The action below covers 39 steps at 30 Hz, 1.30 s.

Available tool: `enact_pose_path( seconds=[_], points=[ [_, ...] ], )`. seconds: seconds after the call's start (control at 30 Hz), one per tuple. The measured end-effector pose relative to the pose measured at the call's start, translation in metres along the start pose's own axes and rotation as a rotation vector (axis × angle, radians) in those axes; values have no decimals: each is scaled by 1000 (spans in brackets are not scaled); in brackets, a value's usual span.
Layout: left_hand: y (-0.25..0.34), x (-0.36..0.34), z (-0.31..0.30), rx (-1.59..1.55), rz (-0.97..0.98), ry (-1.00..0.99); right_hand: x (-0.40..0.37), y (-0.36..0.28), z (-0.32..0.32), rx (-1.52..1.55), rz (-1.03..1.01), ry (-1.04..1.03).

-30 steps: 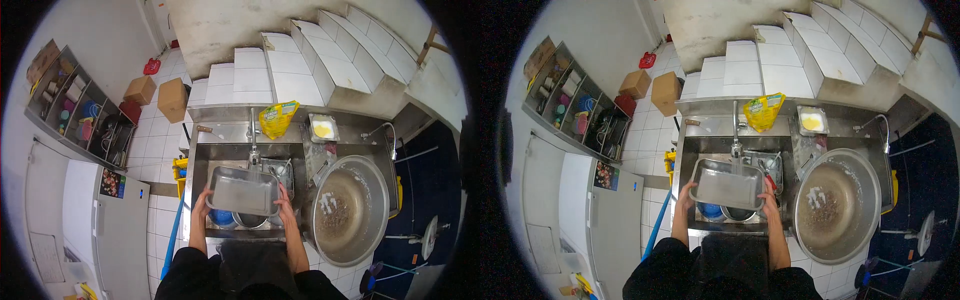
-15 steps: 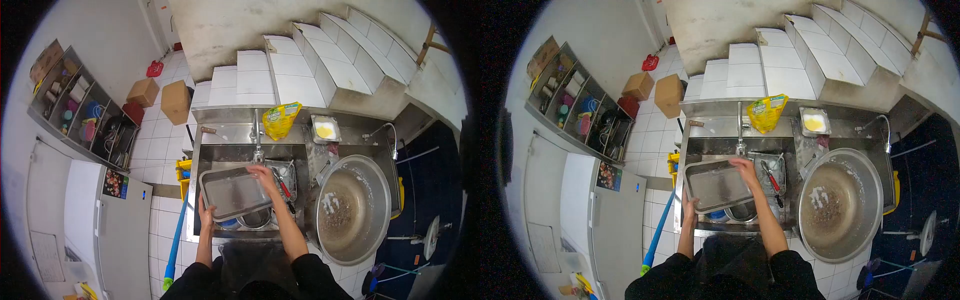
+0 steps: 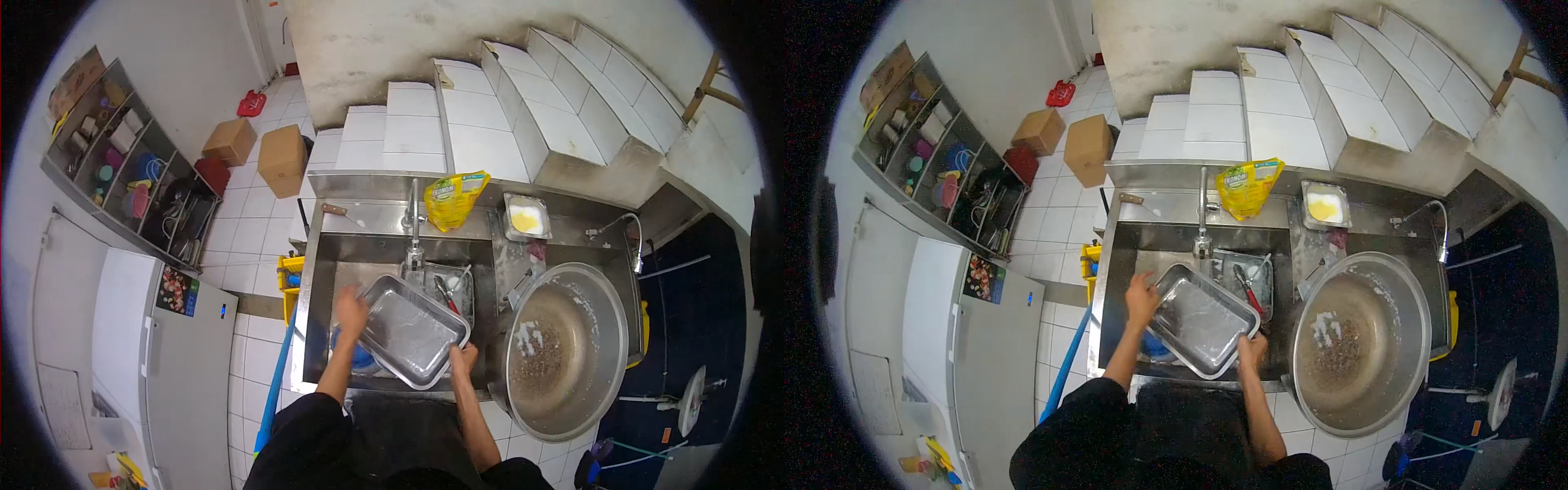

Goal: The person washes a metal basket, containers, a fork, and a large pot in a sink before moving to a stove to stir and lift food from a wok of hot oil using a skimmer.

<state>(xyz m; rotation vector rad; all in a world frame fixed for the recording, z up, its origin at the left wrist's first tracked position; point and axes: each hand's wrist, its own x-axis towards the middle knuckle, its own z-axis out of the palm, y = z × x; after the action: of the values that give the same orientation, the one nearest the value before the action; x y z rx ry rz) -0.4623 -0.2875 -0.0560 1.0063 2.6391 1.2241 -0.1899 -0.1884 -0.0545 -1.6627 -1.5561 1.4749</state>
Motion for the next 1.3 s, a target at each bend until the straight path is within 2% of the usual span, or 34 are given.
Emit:
enact_pose_path(
  seconds=[0.07,0.1,0.13,0.17,0.23,0.27,0.3,0.33,0.37,0.4,0.43,0.47,0.5,0.53,0.57,0.6,0.63,0.67,0.7,0.73,0.8,0.83,0.87,1.0,1.3],
  points=[
    [27,-5,45,69,221,-11,-12,5,8,435,106,140],
    [38,-14,70,97,124,-177,-33,-22,6,508,200,196],
    [49,-25,90,128,27,-339,-7,50,23,617,150,147],
    [61,-33,101,125,32,-338,-10,64,25,572,198,134],
    [72,-45,114,270,249,-251,-21,55,29,521,245,109],
    [70,-42,115,271,245,-246,-40,22,18,543,380,144],
    [67,-34,116,315,151,-194,-46,0,15,572,512,182],
    [63,-32,118,358,60,-153,-39,3,21,579,515,185],
    [55,-43,134,359,63,-168,-32,14,26,624,446,171],
    [51,-59,150,234,181,-240,-29,26,29,667,376,158],
    [47,-64,161,108,307,-300,-27,32,33,566,409,159],
    [49,-59,147,116,329,-306,-33,26,36,589,410,166],
    [46,-52,127,153,229,-191,-43,20,37,676,374,198],
    [43,-48,131,238,210,-132,-47,11,32,768,327,259],
    [38,-42,138,321,187,-76,-51,6,25,505,443,311],
    [28,-53,157,457,276,-86,-57,14,26,493,558,167],
    [33,-51,160,53,376,-301,-43,23,32,538,636,59],
    [60,-56,138,69,560,-406,-23,93,65,248,558,121],
    [36,-49,145,207,415,-546,22,172,128,95,452,195],
    [17,-49,148,267,480,-546,-25,99,87,356,440,345],
    [5,-52,149,339,656,-371,-44,58,38,287,526,35],
    [13,-55,155,347,702,-329,-53,59,31,373,568,152],
    [20,-57,163,323,779,-370,-59,54,31,417,546,191],
    [41,-66,175,146,935,-512,-76,55,38,437,430,224],
    [29,-54,174,-70,1008,-709,-66,45,30,472,332,9]
  ],
)
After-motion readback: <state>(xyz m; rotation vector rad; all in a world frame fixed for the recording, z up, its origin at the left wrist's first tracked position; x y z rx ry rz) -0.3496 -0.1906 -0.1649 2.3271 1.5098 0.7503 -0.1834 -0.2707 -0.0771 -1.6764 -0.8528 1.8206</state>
